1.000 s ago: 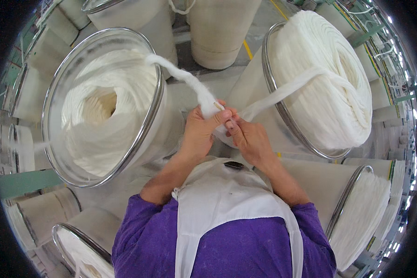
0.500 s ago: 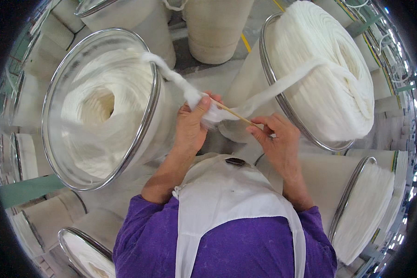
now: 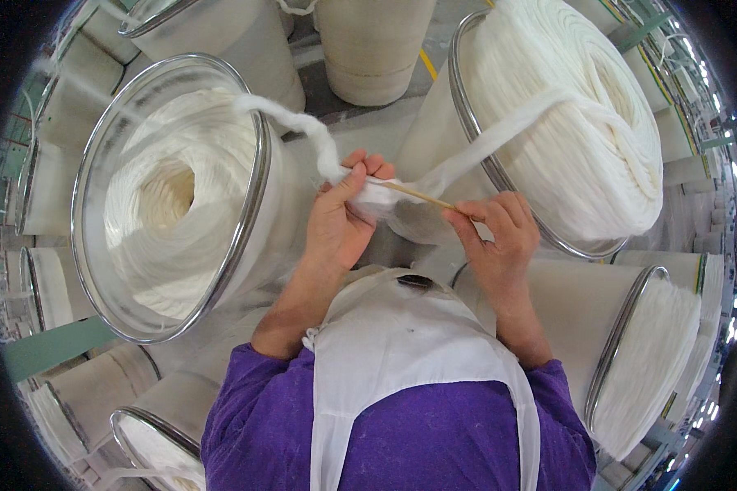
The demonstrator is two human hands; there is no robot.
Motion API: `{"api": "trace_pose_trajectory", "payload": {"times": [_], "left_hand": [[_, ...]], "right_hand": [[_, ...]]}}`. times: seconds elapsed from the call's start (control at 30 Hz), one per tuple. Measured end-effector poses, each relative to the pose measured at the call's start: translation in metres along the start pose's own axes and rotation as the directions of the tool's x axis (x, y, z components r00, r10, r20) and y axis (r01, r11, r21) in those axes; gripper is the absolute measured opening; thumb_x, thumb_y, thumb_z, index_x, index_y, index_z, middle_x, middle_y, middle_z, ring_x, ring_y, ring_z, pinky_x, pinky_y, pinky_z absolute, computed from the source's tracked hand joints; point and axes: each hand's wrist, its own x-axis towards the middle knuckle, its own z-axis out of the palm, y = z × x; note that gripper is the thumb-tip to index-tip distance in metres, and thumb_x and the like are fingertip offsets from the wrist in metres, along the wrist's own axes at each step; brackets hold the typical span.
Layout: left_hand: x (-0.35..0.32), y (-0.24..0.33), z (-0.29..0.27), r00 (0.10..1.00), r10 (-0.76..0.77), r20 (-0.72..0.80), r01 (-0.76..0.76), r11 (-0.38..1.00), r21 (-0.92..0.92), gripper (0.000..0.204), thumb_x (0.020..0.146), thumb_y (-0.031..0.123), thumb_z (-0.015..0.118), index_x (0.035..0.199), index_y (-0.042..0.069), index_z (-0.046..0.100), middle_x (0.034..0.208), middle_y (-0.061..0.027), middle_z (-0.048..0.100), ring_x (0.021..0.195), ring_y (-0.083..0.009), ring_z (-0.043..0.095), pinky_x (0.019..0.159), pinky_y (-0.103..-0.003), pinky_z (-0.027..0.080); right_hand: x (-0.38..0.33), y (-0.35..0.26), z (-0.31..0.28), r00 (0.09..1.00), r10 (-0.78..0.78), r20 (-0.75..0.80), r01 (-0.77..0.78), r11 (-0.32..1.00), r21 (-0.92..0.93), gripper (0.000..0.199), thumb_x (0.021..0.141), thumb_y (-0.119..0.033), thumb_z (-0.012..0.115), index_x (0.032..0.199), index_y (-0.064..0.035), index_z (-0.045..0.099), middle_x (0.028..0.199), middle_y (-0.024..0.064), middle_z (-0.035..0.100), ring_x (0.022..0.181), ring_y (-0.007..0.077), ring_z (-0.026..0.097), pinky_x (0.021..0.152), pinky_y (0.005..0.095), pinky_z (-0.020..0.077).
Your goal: The person pulls white textile roving from large cylindrical containers, uses a thin wooden stick to guide and separate strands, and arranges the roving into metal trays. The person moves between multiple containers, repeatedly pulling, guiding, and arranging the roving.
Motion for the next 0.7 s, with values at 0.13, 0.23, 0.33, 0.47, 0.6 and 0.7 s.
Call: {"api": "trace_pose_trajectory", "payload": {"times": [0.13, 0.23, 0.33, 0.47, 0.6, 0.7], "left_hand": [[0.000, -0.002, -0.003, 1.000, 0.007, 0.016, -0.006, 0.996, -0.092, 0.025, 0.092, 0.006, 0.055, 0.117, 0.002, 0.054, 0.112, -0.0125, 0.061, 0.106, -0.0265, 0.059, 0.098, -0.040, 0.046], [0.001, -0.003, -0.005, 0.992, 0.006, 0.130, 0.021, 0.978, -0.206, 0.025, 0.095, 0.007, 0.049, 0.119, 0.002, 0.052, 0.113, -0.0124, 0.060, 0.107, -0.0266, 0.058, 0.099, -0.040, 0.045], [0.002, -0.004, -0.007, 0.984, 0.038, 0.173, 0.008, 0.965, -0.260, 0.026, 0.097, 0.008, 0.045, 0.121, 0.002, 0.051, 0.118, -0.0129, 0.059, 0.110, -0.0267, 0.057, 0.100, -0.040, 0.044], [0.000, -0.002, -0.008, 0.989, 0.016, 0.146, 0.026, 0.959, -0.281, 0.028, 0.098, 0.008, 0.044, 0.124, 0.002, 0.050, 0.122, -0.0134, 0.058, 0.113, -0.0261, 0.056, 0.102, -0.041, 0.043], [-0.002, 0.001, -0.004, 0.971, 0.020, 0.237, 0.066, 0.935, -0.349, 0.030, 0.098, 0.009, 0.041, 0.126, 0.003, 0.049, 0.125, -0.0119, 0.057, 0.114, -0.0251, 0.056, 0.103, -0.041, 0.043], [-0.002, 0.000, 0.000, 0.982, 0.024, 0.189, 0.041, 0.941, -0.336, 0.029, 0.099, 0.010, 0.040, 0.126, 0.003, 0.049, 0.119, -0.0096, 0.059, 0.109, -0.0238, 0.057, 0.100, -0.039, 0.043]], "right_hand": [[-0.002, 0.001, 0.002, 0.976, 0.160, 0.150, -0.152, 0.986, -0.061, 0.019, 0.070, -0.025, 0.078, 0.073, -0.0102, 0.067, 0.065, 0.0043, 0.055, 0.059, 0.0230, 0.054, 0.050, 0.0354, 0.0404], [-0.004, 0.002, 0.005, 0.998, 0.001, 0.068, -0.001, 1.000, -0.001, 0.019, 0.070, -0.026, 0.078, 0.074, -0.0105, 0.067, 0.067, 0.0046, 0.057, 0.061, 0.0237, 0.055, 0.052, 0.0357, 0.0417], [-0.006, 0.001, 0.007, 0.991, 0.097, 0.093, -0.102, 0.994, 0.050, 0.019, 0.070, -0.026, 0.078, 0.073, -0.0106, 0.067, 0.068, 0.0041, 0.058, 0.062, 0.0237, 0.056, 0.052, 0.0351, 0.0429], [-0.009, 0.003, 0.008, 0.974, 0.133, 0.182, -0.135, 0.991, -0.006, 0.021, 0.071, -0.028, 0.078, 0.073, -0.0098, 0.066, 0.067, 0.0041, 0.057, 0.061, 0.0226, 0.056, 0.051, 0.0339, 0.0418], [-0.011, 0.003, 0.009, 0.995, 0.056, 0.082, -0.062, 0.995, 0.083, 0.023, 0.071, -0.030, 0.077, 0.074, -0.0094, 0.067, 0.066, 0.0047, 0.057, 0.059, 0.0219, 0.056, 0.049, 0.0338, 0.0400], [-0.011, 0.002, 0.010, 0.978, 0.119, 0.170, -0.132, 0.989, 0.069, 0.023, 0.071, -0.030, 0.077, 0.074, -0.0097, 0.067, 0.065, 0.0047, 0.056, 0.058, 0.0220, 0.055, 0.049, 0.0342, 0.0400]]}}
